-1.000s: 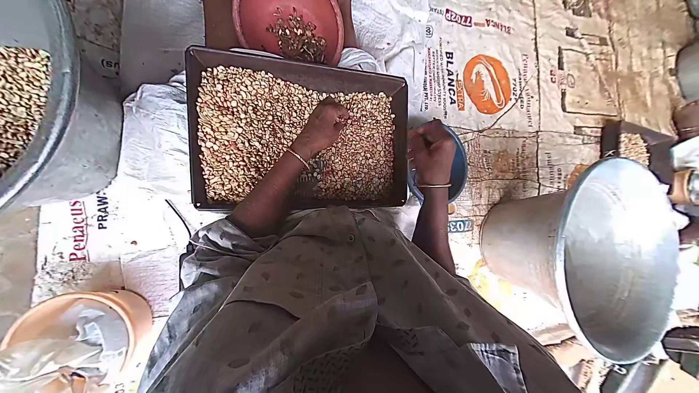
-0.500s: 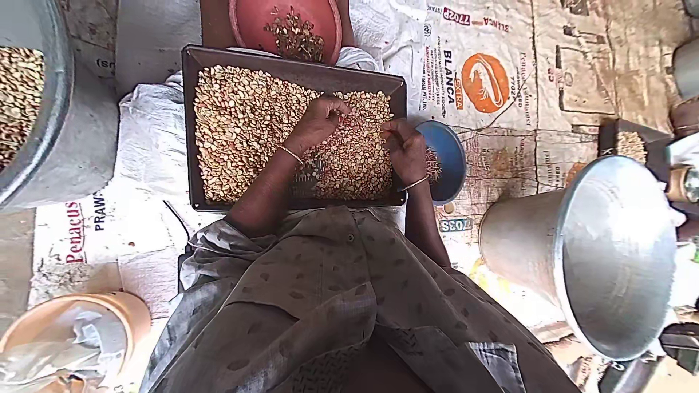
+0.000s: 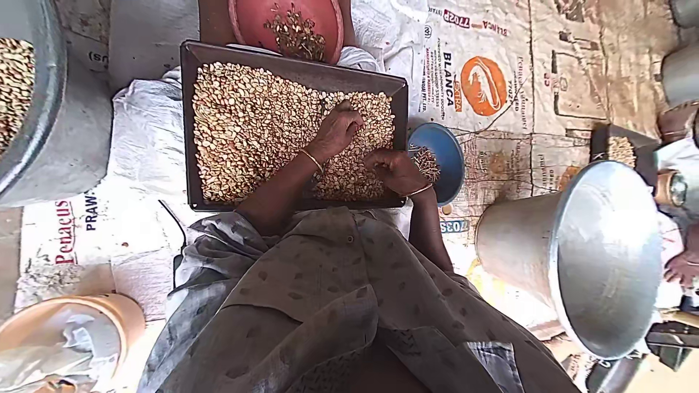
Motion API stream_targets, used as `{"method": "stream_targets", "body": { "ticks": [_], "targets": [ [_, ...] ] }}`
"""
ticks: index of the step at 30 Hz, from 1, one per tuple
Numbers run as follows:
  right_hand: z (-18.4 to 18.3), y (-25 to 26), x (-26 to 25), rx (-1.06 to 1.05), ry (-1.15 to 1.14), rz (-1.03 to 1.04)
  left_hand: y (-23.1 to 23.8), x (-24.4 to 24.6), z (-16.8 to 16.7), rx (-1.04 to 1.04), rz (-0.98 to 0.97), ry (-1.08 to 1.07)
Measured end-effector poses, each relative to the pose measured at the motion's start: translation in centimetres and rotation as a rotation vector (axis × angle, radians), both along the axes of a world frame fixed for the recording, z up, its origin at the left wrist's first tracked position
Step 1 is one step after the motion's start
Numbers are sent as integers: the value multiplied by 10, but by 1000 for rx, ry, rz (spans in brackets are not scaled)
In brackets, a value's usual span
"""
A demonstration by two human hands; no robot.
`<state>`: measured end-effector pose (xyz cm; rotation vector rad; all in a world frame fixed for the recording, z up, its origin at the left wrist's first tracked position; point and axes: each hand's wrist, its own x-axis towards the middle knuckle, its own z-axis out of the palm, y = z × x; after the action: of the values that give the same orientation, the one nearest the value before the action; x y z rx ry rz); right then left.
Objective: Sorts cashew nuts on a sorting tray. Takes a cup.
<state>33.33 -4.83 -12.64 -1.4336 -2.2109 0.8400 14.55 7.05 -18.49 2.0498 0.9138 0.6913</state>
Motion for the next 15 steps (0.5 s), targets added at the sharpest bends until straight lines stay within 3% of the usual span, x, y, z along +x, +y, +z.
{"method": "stream_targets", "body": {
  "ticks": [7, 15],
  "targets": [
    [2, -13, 16, 83, 26, -130, -7, 11, -3, 51, 57, 113],
    [-5, -16, 16, 13, 7, -194, -7, 13, -6, 57, 66, 90]
  ]
}}
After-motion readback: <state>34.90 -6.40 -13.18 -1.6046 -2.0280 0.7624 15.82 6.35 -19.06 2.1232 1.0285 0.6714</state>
